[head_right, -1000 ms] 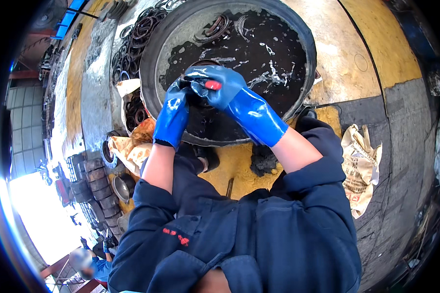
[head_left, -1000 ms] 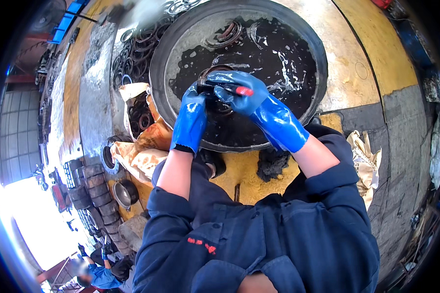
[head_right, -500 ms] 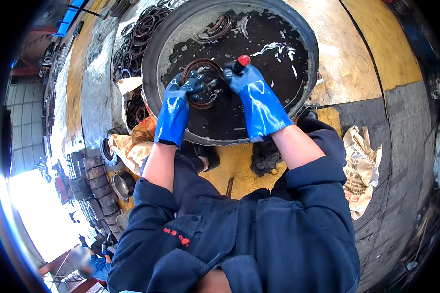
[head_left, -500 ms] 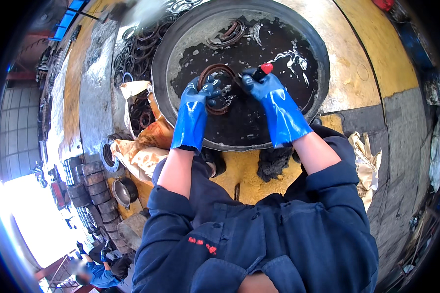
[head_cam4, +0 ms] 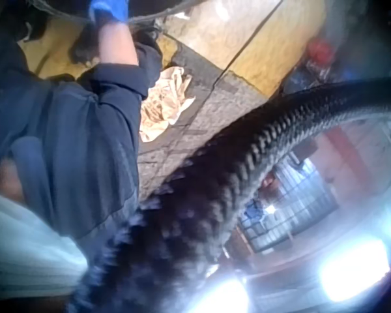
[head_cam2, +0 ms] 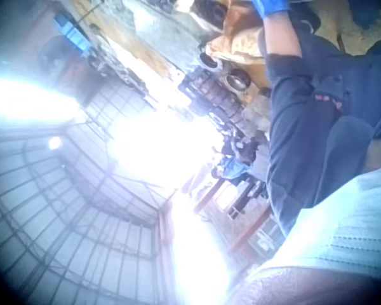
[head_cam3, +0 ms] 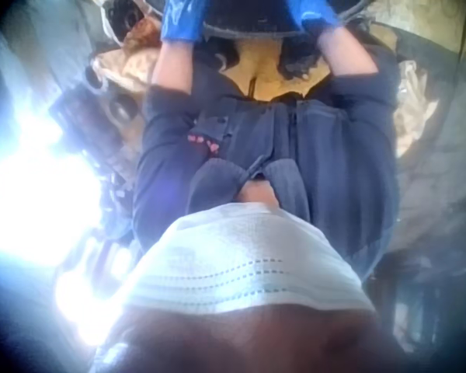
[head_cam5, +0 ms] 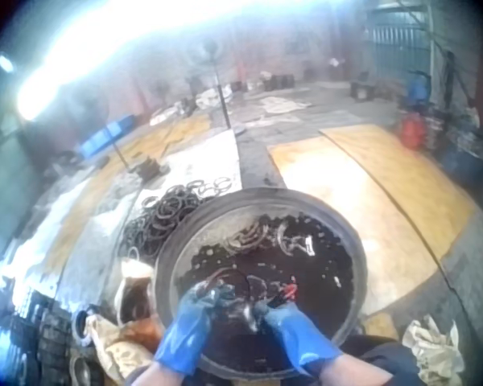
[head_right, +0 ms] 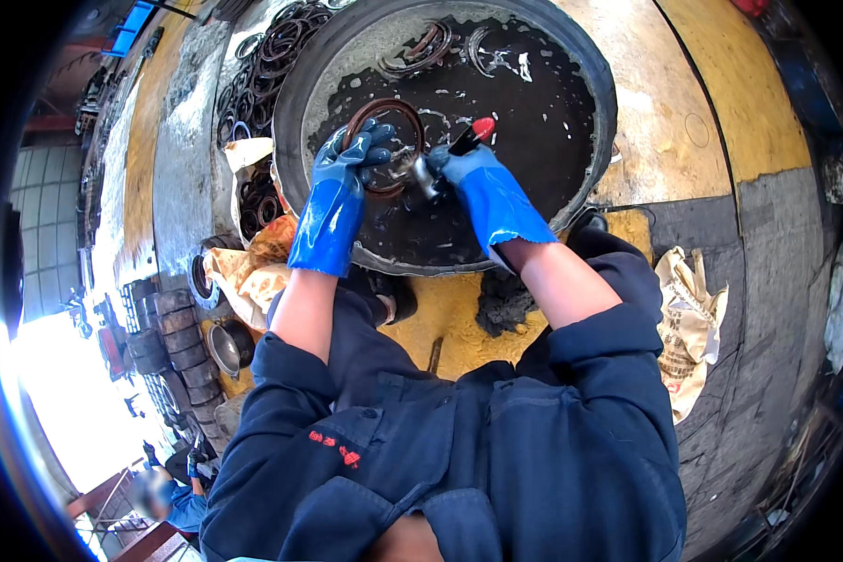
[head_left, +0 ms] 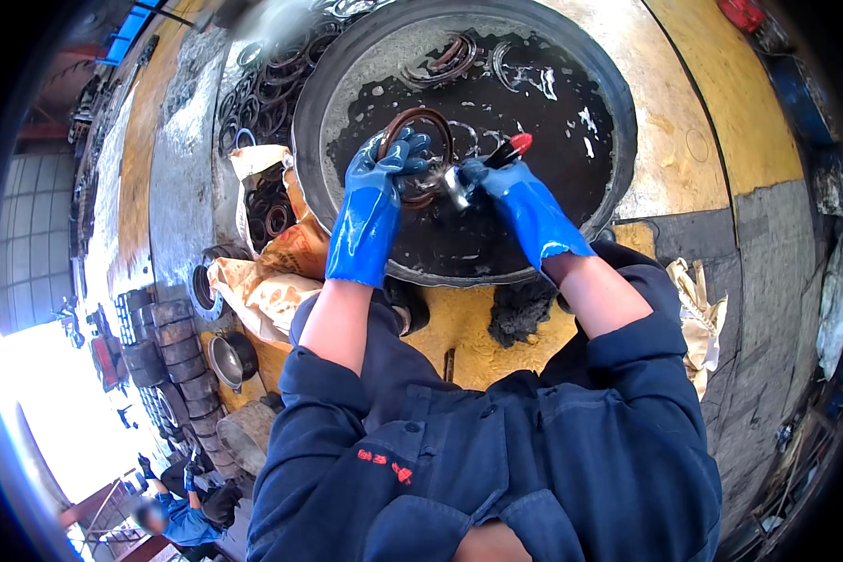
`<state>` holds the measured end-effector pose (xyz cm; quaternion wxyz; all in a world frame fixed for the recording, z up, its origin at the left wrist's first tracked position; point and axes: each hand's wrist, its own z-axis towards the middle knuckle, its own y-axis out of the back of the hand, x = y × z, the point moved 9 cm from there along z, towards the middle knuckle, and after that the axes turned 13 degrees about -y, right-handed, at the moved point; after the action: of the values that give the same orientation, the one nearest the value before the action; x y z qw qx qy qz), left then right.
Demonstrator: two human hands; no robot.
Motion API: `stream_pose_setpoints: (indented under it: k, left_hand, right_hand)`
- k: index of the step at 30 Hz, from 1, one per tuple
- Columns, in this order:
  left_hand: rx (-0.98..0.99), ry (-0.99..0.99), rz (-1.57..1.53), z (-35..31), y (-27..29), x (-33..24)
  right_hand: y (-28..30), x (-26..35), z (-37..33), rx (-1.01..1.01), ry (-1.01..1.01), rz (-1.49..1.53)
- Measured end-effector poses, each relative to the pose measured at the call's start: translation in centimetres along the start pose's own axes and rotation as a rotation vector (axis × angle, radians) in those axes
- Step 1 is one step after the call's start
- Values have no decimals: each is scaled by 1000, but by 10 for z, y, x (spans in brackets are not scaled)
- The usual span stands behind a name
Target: The person uses a red-handled scraper to clean dark metal rings submerged in a black liquid within a large metal basin. They repeatedly pick up a ring, scrape its surface to remove residue, and place it into a nearby sack. The process is repetitive, focusing on individual rings one at a time.
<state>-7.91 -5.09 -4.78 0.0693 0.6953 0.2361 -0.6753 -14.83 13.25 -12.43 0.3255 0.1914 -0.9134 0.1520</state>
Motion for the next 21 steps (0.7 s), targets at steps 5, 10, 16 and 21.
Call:
stream_pose_setpoints:
  k: [5,10,16,21]
  left_hand:
    - [-12,-7,34,-4,-6,2]
    - [39,-20,128,-6,-12,-3]
    - [92,-68,58,-3,-14,1]
    - [90,-71,99,-7,-26,-11]
  right_hand:
    - [-16,4,-18,150,34,-10]
    - [-16,89,-111,-419,1133,-597]
    - [-3,49,-47,-403,290,-743]
    - [-11,2,15,50,158,-268]
